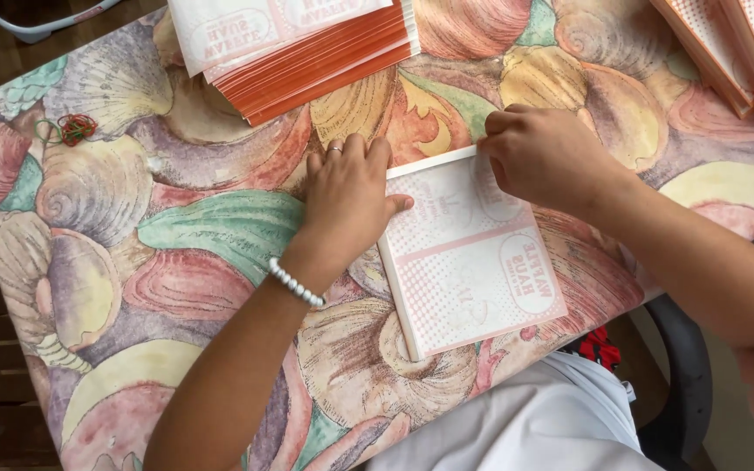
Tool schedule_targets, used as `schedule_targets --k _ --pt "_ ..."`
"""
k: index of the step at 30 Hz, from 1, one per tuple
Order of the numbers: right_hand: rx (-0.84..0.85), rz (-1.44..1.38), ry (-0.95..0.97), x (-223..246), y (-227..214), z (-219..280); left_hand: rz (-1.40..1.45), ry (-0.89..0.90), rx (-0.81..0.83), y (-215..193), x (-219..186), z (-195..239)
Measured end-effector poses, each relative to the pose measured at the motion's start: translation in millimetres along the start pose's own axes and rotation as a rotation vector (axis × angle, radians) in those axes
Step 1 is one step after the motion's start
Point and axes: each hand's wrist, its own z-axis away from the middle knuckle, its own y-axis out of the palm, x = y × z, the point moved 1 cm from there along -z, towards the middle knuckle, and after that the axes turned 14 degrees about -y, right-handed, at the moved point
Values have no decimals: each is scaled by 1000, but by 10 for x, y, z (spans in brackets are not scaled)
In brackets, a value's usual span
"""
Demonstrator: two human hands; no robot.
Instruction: Manually folding and creasing paper bags for waffle packaging
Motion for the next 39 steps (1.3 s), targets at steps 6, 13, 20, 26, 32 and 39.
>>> schedule_targets --k 6,13,20,26,32,39 --pt "-155 -457 162 -117 -442 -260 348 -94 115 -125 23 -81" --pt "-261 -1517 324 -147 -442 -100 1188 -68 -206 -233 165 -108" --pt "-464 -1300 663 -180 -205 4 1703 -196 160 -145 132 -6" --pt "-506 -1239 658 -229 -309 52 1652 -98 254 -32 45 17" --pt "-486 -1299 594 -294 -247 104 1657 -182 252 -31 78 26" --pt "-502 -1278 415 -310 -230 182 1814 -479 244 -1 111 -33"
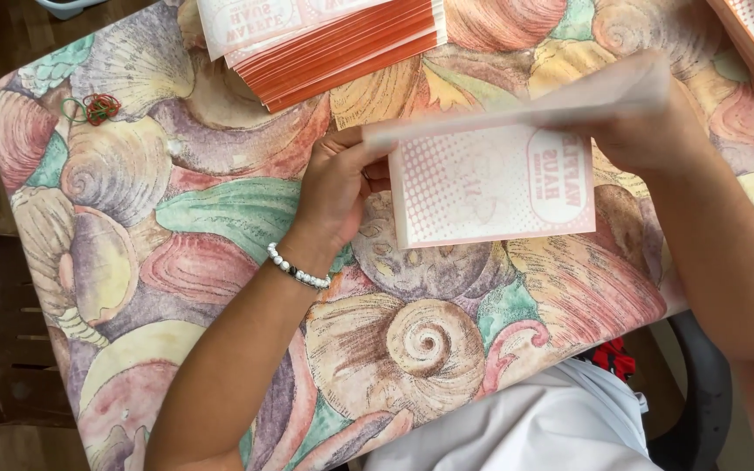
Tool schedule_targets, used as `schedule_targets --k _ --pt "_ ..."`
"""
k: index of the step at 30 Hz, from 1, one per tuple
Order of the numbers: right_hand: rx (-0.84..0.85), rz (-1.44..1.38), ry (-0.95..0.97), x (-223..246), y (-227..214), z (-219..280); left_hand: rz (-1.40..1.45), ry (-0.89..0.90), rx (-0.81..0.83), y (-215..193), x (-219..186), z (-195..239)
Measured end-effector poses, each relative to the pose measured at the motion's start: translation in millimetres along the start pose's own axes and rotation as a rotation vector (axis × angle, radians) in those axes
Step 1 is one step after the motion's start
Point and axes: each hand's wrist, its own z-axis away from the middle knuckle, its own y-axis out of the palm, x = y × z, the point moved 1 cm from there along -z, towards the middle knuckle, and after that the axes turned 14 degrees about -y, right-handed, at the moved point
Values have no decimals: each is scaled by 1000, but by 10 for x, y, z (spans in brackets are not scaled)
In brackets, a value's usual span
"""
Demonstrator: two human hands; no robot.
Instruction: Manually folding and creasing paper bags for waffle packaging
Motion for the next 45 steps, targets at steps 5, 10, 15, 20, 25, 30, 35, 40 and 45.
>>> schedule_targets --k 5,10,15,20,25,30,35,40,45 --pt "59 -96 -89 -97 19 25 78 6 110 -57 -35 -10" --pt "166 286 -265 -4 -44 43 -105 -132 -1 42 -156 113" --pt "555 370 -433 535 -13 -102 -105 351 18 62 -194 86" --pt "438 258 -423 764 319 -234 -630 762 24 518 -577 428" --pt "148 191 -465 702 687 -369 -904 1074 10 875 -705 698" --pt "-29 173 -308 556 541 -192 -850 806 -108 691 -631 584" --pt "-132 -11 -247 518 498 -133 -476 564 116 669 -480 529" --pt "-108 42 -341 426 453 -105 -345 616 65 689 -388 521" --pt "-170 49 -261 422 494 -76 -291 686 41 701 -375 541"
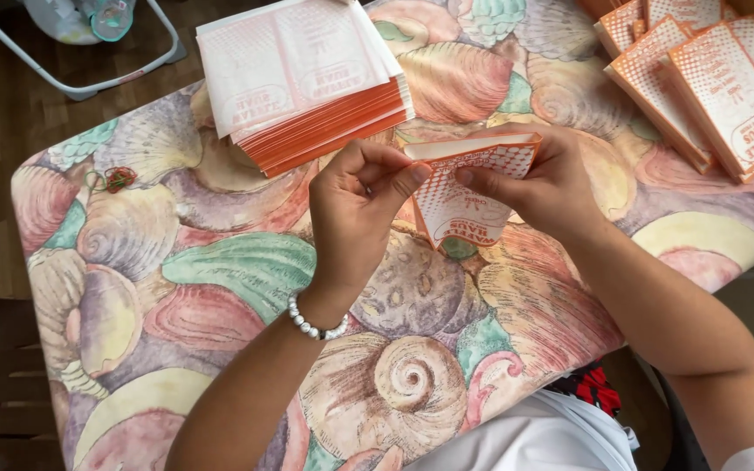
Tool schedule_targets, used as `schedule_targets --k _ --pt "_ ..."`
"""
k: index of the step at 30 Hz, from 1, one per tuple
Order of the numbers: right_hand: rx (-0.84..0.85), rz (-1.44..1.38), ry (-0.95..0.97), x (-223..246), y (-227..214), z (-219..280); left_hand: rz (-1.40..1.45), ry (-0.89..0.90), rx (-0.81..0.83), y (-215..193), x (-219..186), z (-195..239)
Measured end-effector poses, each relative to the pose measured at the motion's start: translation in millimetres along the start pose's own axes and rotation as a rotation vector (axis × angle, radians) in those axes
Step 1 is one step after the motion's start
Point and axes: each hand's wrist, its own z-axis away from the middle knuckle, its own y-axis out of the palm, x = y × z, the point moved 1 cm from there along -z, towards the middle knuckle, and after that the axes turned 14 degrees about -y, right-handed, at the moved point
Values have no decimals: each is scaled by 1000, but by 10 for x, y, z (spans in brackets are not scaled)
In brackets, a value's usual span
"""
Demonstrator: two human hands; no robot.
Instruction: Manually folding and creasing paper bags for waffle packaging
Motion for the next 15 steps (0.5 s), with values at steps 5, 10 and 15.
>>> schedule_targets --k 5,10,15 --pt "18 -24 4 37 -3 1 167 -7 -43 45 66 22" --pt "107 -24 -16 -3 -55 37 118 -13 -32 32 76 20" --pt "127 -22 15 51 -58 37 18 24 8 26 -28 92"
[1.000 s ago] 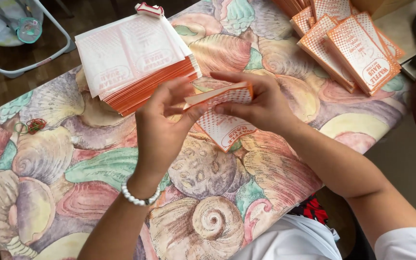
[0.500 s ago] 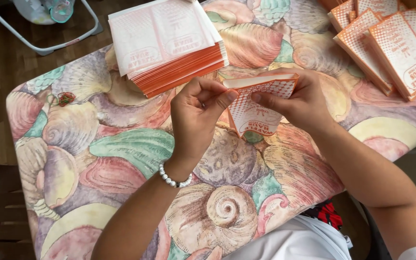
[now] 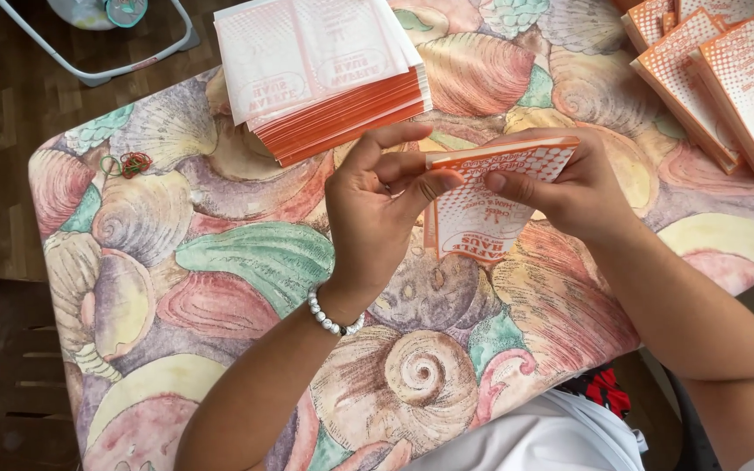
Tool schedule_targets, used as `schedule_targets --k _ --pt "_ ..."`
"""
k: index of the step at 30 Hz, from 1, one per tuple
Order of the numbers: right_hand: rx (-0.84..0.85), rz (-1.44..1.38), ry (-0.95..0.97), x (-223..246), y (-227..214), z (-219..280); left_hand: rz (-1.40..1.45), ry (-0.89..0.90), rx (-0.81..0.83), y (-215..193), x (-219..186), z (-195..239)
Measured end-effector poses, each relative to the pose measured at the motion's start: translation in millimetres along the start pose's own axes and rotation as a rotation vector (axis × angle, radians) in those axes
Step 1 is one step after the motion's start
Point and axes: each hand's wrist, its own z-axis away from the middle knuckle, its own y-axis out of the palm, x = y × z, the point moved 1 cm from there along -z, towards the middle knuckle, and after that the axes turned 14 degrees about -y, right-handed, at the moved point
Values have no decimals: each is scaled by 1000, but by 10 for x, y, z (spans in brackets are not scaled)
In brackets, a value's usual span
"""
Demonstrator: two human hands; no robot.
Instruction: Manually folding and creasing paper bags for waffle packaging
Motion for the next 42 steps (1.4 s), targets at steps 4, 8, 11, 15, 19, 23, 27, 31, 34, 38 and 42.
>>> schedule_targets --k 4,8,11,15,19,23,27,31,34,38,42 --pt "-77 -52 50 -133 -41 56 -18 -30 2 38 -1 20" --pt "-86 -61 54 -96 -16 35 -52 2 -23 47 8 27" --pt "-96 -64 88 -97 -8 45 -54 -3 -34 47 6 30" --pt "-92 -55 76 -97 -2 45 -60 2 -38 43 5 33" --pt "-99 -42 105 -91 8 49 -71 -16 -54 43 9 22" --pt "-90 -21 88 -58 26 38 -65 -13 -52 38 -11 20" --pt "-53 -1 -6 21 38 -1 -136 46 -89 14 -74 24" --pt "-97 85 -357 84 10 33 -338 220 -141 -55 -204 -6" --pt "-87 153 -404 135 -12 21 -392 219 -129 -79 -284 2" --pt "-93 119 -368 175 16 44 -439 267 -104 -69 -338 45" --pt "-76 28 -264 171 -27 21 -428 229 -93 -63 -367 41"
